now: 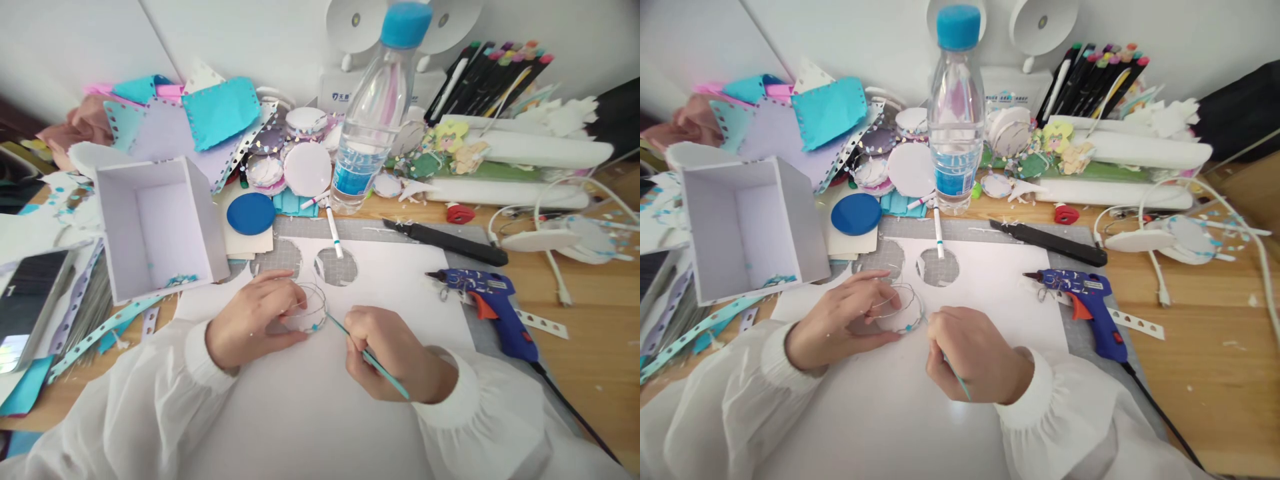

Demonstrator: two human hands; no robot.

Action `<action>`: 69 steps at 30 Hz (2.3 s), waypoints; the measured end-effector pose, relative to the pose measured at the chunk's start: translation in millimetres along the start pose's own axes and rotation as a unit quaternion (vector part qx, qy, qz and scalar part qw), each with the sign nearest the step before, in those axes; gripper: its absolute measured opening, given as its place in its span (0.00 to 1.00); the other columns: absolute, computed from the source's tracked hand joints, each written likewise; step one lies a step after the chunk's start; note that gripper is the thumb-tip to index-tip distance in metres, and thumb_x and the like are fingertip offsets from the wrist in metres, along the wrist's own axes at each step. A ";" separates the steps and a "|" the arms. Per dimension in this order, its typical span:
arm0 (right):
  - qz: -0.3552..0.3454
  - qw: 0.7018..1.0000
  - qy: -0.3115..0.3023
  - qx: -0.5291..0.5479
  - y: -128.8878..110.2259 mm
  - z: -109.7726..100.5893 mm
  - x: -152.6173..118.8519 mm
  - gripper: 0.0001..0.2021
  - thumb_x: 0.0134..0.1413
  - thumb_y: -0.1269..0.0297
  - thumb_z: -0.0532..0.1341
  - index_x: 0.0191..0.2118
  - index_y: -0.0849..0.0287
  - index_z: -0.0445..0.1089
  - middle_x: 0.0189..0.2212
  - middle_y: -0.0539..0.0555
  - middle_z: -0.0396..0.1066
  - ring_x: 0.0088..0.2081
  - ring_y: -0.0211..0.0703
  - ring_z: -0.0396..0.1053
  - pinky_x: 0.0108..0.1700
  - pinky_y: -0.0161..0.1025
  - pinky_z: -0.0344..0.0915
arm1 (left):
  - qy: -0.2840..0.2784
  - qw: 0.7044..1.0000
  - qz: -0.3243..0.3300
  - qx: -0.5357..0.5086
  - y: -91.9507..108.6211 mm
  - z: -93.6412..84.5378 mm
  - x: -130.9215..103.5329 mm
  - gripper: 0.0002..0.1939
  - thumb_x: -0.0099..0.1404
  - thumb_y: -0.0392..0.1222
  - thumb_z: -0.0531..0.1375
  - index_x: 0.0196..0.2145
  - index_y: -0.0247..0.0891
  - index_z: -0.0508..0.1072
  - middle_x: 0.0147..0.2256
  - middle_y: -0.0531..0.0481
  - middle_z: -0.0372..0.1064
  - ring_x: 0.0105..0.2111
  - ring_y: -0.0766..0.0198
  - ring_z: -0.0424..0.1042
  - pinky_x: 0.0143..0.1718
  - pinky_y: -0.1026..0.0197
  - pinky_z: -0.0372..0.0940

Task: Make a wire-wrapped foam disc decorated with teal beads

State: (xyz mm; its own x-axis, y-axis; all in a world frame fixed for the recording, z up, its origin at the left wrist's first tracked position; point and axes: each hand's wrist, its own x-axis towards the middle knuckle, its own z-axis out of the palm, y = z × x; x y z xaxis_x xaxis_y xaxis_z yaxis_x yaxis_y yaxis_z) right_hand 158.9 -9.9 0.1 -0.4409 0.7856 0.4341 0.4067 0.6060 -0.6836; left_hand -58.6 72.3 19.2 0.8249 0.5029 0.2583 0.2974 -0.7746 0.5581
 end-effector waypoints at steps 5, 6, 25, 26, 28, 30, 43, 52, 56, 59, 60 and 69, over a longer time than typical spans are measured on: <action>0.002 1.000 0.010 0.013 1.4 0.4 -0.3 0.16 0.44 0.81 0.52 0.33 0.54 0.46 0.23 0.44 0.47 0.23 0.36 0.46 0.26 0.35 0.47 | -0.007 1.000 -0.010 -0.001 -0.5 0.5 0.2 0.15 0.56 0.37 0.65 0.37 0.38 0.63 0.26 0.60 0.61 0.23 0.72 0.63 0.57 0.53 0.60; 0.002 1.000 0.012 0.016 1.4 0.3 -0.5 0.16 0.44 0.82 0.52 0.33 0.54 0.46 0.23 0.44 0.47 0.23 0.35 0.46 0.26 0.35 0.47 | -0.009 1.000 -0.010 0.000 -0.7 0.8 0.4 0.15 0.56 0.37 0.65 0.38 0.38 0.63 0.26 0.60 0.61 0.23 0.73 0.63 0.57 0.53 0.60; 0.009 0.999 0.023 0.021 -0.8 0.0 0.1 0.16 0.44 0.82 0.52 0.32 0.54 0.46 0.23 0.44 0.47 0.24 0.35 0.46 0.27 0.35 0.47 | -0.007 1.000 -0.009 -0.003 -0.1 0.6 0.4 0.13 0.56 0.36 0.65 0.37 0.37 0.64 0.24 0.61 0.58 0.23 0.72 0.63 0.56 0.54 0.60; 0.010 0.999 0.024 0.021 -1.0 -0.1 -0.1 0.16 0.44 0.82 0.52 0.32 0.54 0.46 0.23 0.44 0.47 0.24 0.35 0.46 0.26 0.35 0.47 | -0.008 1.000 -0.011 -0.004 0.1 0.6 0.3 0.13 0.56 0.36 0.65 0.37 0.37 0.64 0.24 0.61 0.58 0.23 0.72 0.63 0.56 0.54 0.60; 0.009 0.999 0.025 0.022 -1.1 -0.2 -0.2 0.16 0.44 0.82 0.52 0.32 0.54 0.46 0.23 0.43 0.46 0.24 0.35 0.46 0.27 0.35 0.47 | -0.009 1.000 -0.013 -0.006 0.6 0.5 0.4 0.14 0.56 0.36 0.65 0.37 0.37 0.64 0.24 0.61 0.58 0.23 0.72 0.63 0.56 0.54 0.60; 0.008 0.999 0.022 0.024 -0.8 -0.2 -0.1 0.16 0.44 0.82 0.52 0.32 0.54 0.46 0.22 0.43 0.47 0.24 0.35 0.46 0.27 0.35 0.47 | -0.007 1.000 -0.011 -0.006 0.9 0.4 0.8 0.14 0.56 0.36 0.65 0.38 0.37 0.64 0.24 0.61 0.57 0.22 0.72 0.63 0.56 0.54 0.60; 0.022 0.999 0.030 0.016 0.2 0.6 0.2 0.14 0.45 0.80 0.52 0.32 0.54 0.47 0.23 0.44 0.49 0.24 0.36 0.49 0.26 0.35 0.50 | 0.000 1.000 -0.004 -0.003 1.6 0.4 1.2 0.12 0.58 0.38 0.63 0.37 0.39 0.63 0.25 0.59 0.62 0.22 0.71 0.63 0.54 0.52 0.63; -0.087 0.984 -0.023 -0.151 -1.3 -3.9 4.5 0.12 0.45 0.81 0.50 0.30 0.55 0.50 0.19 0.45 0.52 0.22 0.39 0.47 0.25 0.37 0.47 | 0.000 1.000 -0.009 -0.001 0.2 0.8 1.6 0.13 0.57 0.37 0.63 0.38 0.39 0.64 0.24 0.61 0.59 0.22 0.71 0.63 0.54 0.52 0.63; -0.108 0.976 -0.025 -0.188 -2.2 -5.4 4.9 0.10 0.46 0.80 0.51 0.29 0.55 0.53 0.19 0.46 0.53 0.22 0.40 0.48 0.25 0.38 0.46 | -0.003 1.000 -0.007 0.000 -0.2 1.9 1.0 0.14 0.56 0.36 0.64 0.38 0.38 0.63 0.25 0.60 0.60 0.21 0.72 0.63 0.55 0.52 0.62; -0.106 0.976 -0.016 -0.189 -1.9 -5.7 4.6 0.10 0.45 0.80 0.50 0.28 0.55 0.53 0.18 0.46 0.53 0.22 0.40 0.47 0.25 0.38 0.46 | -0.003 1.000 -0.008 0.000 0.2 1.8 0.7 0.14 0.57 0.37 0.64 0.38 0.38 0.64 0.24 0.61 0.59 0.21 0.72 0.63 0.55 0.53 0.62; -0.106 0.976 -0.013 -0.188 -1.6 -5.8 4.4 0.10 0.45 0.80 0.50 0.28 0.55 0.53 0.18 0.46 0.53 0.22 0.40 0.47 0.25 0.38 0.46 | -0.002 1.000 -0.009 0.000 0.5 1.5 0.8 0.13 0.57 0.37 0.64 0.38 0.38 0.64 0.24 0.61 0.60 0.21 0.72 0.64 0.55 0.53 0.62; -0.097 0.980 -0.024 -0.174 0.2 -6.9 4.2 0.10 0.46 0.80 0.50 0.27 0.55 0.53 0.18 0.46 0.53 0.22 0.39 0.46 0.25 0.38 0.46 | -0.001 1.000 -0.009 -0.005 1.2 0.4 1.5 0.13 0.57 0.37 0.63 0.38 0.39 0.64 0.24 0.60 0.62 0.21 0.71 0.63 0.54 0.51 0.63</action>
State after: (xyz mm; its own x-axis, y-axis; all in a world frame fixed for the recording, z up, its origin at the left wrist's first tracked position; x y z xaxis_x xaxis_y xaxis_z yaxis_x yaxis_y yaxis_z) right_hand 162.6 -5.6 5.9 -0.5705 0.6499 0.5023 0.5563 0.7556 -0.3459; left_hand -56.9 72.0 19.9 0.8203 0.5164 0.2457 0.3079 -0.7609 0.5712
